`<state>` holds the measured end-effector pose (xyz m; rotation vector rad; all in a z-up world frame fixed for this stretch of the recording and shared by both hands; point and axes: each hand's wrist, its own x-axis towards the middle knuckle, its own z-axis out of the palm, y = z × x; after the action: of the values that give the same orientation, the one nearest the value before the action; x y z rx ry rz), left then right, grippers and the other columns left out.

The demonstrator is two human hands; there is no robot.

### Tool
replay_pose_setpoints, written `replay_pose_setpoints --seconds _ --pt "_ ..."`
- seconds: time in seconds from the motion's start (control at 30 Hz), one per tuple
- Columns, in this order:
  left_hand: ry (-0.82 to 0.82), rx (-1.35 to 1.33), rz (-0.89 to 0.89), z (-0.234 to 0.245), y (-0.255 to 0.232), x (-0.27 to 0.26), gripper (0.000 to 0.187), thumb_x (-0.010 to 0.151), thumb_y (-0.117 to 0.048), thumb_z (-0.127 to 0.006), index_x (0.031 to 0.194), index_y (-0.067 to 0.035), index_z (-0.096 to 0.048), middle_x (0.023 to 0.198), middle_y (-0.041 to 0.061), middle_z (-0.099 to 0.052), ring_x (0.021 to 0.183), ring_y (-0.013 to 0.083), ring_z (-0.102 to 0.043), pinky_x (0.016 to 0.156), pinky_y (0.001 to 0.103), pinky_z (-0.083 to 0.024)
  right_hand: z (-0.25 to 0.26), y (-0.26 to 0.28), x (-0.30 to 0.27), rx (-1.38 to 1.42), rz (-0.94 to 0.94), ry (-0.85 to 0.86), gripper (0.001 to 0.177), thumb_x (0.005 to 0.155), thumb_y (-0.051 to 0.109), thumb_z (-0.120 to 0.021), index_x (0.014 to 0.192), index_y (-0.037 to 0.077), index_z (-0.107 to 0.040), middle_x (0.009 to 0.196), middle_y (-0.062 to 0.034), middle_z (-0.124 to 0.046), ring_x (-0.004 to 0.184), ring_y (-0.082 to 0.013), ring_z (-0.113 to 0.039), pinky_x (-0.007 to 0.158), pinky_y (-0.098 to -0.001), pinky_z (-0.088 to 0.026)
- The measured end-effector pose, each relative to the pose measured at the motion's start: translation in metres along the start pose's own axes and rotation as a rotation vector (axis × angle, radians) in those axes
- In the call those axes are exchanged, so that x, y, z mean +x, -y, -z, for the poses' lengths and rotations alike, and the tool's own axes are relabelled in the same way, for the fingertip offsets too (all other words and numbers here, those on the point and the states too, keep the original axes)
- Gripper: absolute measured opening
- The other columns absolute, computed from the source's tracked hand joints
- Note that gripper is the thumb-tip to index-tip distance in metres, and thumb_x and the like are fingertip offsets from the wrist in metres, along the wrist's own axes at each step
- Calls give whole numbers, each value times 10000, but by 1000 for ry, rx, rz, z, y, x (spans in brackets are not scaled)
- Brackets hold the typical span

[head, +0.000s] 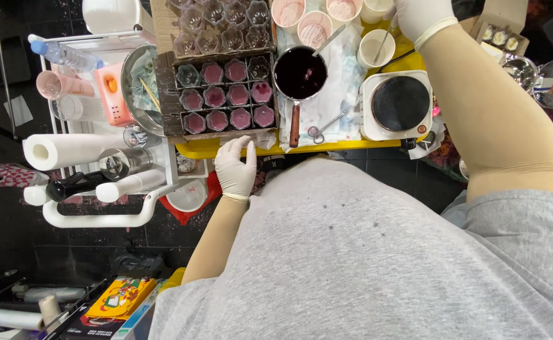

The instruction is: Preparing and mixing wax or dye samples in a candle studio environment.

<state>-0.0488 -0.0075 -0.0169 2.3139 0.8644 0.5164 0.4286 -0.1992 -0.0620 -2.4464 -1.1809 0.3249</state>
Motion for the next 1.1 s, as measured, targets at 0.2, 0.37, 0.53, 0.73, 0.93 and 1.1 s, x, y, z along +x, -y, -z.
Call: replay_pose_setpoints --seconds 0.2,0.37,0.53,0.73,0.93,1.1 --pt "1 -17 9 -4 1 0 179 956 -195 -690 1085 -80 -737 1072 126 -724 1032 330 -658 933 427 -509 -37 -26 28 -799 199 -53 181 862 166 -687 1007 99 -771 820 -108 -743 692 -280 -720 517 -417 -543" --pt "14 -30 5 -7 -2 -3 180 952 -191 -696 1089 -81 -738 1060 123 -728 1023 326 -664 930 423 -518 -70 -36 38 -862 30 69 168 868 143 -709 1006 91 -791 846 -131 -755 725 -315 -730 556 -455 -551" --pt "32 -48 -6 -5 -6 -3 181 937 -184 -708 1083 -80 -739 1042 119 -731 1012 322 -669 923 419 -520 -84 -30 47 -880 -5 150 148 846 162 -747 946 66 -800 897 -142 -757 849 -312 -730 702 -458 -564" --pt "40 -64 -29 -3 -7 -2 179 935 -160 -702 1089 -76 -736 1036 109 -735 1007 312 -673 919 410 -522 -84 -25 42 -481 -163 -165 136 871 170 -750 918 43 -756 869 -202 -726 808 -371 -705 693 -458 -544" --pt "67 -68 -35 2 -9 1 177 932 -160 -704 1082 -72 -740 1023 114 -738 1003 314 -673 918 414 -521 -72 -3 31 -435 -258 -60 158 905 182 -750 924 25 -747 858 -210 -723 784 -369 -710 694 -459 -552" --pt "80 -66 -43 12 -18 8 168 939 -163 -708 1073 -67 -741 1027 124 -734 994 320 -675 910 414 -523 -57 10 17 -507 -99 -187 121 948 169 -709 899 64 -741 791 -161 -703 708 -330 -688 637 -432 -533"
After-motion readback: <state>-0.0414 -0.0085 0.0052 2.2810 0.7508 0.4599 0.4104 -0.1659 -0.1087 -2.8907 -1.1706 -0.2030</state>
